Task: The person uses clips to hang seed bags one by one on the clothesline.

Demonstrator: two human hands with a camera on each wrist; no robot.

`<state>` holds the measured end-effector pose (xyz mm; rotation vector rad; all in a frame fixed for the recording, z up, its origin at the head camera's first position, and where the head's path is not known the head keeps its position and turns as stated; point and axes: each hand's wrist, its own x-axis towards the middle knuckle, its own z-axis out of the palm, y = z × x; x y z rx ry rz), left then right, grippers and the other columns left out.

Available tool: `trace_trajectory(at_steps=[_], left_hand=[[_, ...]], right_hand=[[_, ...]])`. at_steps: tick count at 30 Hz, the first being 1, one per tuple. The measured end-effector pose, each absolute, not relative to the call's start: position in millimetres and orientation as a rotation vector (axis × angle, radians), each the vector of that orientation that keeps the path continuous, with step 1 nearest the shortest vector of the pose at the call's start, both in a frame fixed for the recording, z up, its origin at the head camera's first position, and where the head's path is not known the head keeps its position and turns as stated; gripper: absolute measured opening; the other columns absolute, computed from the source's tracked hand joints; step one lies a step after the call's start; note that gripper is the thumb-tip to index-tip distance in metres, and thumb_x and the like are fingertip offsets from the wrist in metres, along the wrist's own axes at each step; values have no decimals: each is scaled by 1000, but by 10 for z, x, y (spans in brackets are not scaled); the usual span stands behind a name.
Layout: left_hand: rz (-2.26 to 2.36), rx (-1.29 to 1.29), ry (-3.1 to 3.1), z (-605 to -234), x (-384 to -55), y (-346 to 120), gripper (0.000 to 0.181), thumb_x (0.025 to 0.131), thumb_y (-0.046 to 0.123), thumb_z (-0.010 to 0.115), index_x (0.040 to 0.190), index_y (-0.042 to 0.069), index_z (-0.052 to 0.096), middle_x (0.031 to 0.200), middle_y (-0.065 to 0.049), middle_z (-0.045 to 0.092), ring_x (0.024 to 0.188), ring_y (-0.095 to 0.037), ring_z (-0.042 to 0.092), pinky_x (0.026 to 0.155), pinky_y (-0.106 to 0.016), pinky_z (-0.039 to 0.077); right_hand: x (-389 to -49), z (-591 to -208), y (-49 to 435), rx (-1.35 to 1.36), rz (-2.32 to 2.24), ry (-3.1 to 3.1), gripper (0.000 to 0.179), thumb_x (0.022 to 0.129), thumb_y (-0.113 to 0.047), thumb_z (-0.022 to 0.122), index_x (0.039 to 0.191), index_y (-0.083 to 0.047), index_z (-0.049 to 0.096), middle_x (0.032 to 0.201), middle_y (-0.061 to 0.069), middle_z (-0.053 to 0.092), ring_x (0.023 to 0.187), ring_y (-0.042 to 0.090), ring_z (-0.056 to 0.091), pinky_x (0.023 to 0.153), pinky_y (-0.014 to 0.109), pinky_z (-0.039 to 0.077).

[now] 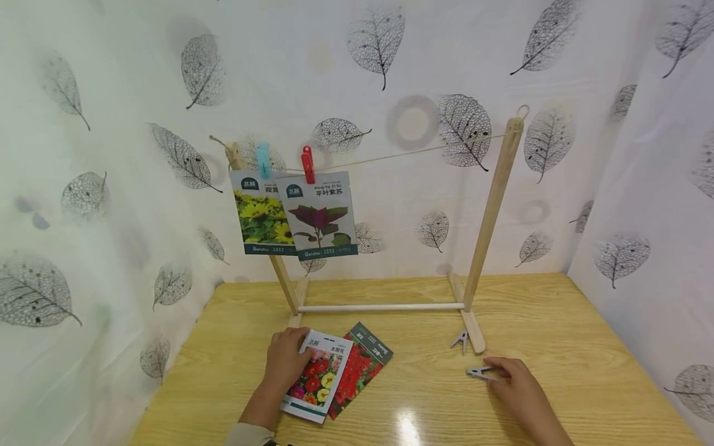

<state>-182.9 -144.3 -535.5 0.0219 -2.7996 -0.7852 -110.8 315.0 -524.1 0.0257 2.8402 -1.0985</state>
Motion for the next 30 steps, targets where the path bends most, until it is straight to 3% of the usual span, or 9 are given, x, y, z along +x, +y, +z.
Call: trace_trajectory(at_steps=[12, 16, 21, 30], left_hand=[[-821, 47, -2825, -5359, -1865, -1469, 41, 77, 14, 78, 117, 7, 72, 104, -10, 69, 102, -32, 58, 90, -52, 46], [-876, 64, -2825, -5364, -1880, -1485, 44, 77, 13, 81, 119, 7, 70, 99, -7, 66, 99, -29, 57, 88, -49, 46], [-903, 84, -2838, -5373, -1905, -1498, 43, 77, 12, 84, 117, 6, 70, 95, -5, 63, 94, -25, 55, 83, -43, 44], [-968, 113, -2849, -5355, -1904, -1495, 42, 77, 10, 82, 118, 4, 72, 92, -3, 62, 90, -21, 53, 80, -40, 43]], right_hand=[[-1139, -5238, 3193, 36, -1091, 2796, 40, 96, -15, 67, 134, -4, 60, 133, 24, 53, 116, 33, 60, 89, 40, 57], [-1147, -5244, 3210, 18, -1085, 2802, 41, 95, -17, 68, 134, -4, 60, 133, 23, 54, 116, 31, 61, 86, 31, 56], [-1151, -5267, 3244, 9, -1079, 2804, 42, 95, -21, 70, 133, -7, 61, 132, 20, 57, 110, 19, 62, 81, 15, 51], [-1168, -5286, 3265, 17, -1107, 2773, 42, 95, -21, 69, 133, -6, 61, 131, 20, 56, 98, -11, 52, 80, 15, 51]])
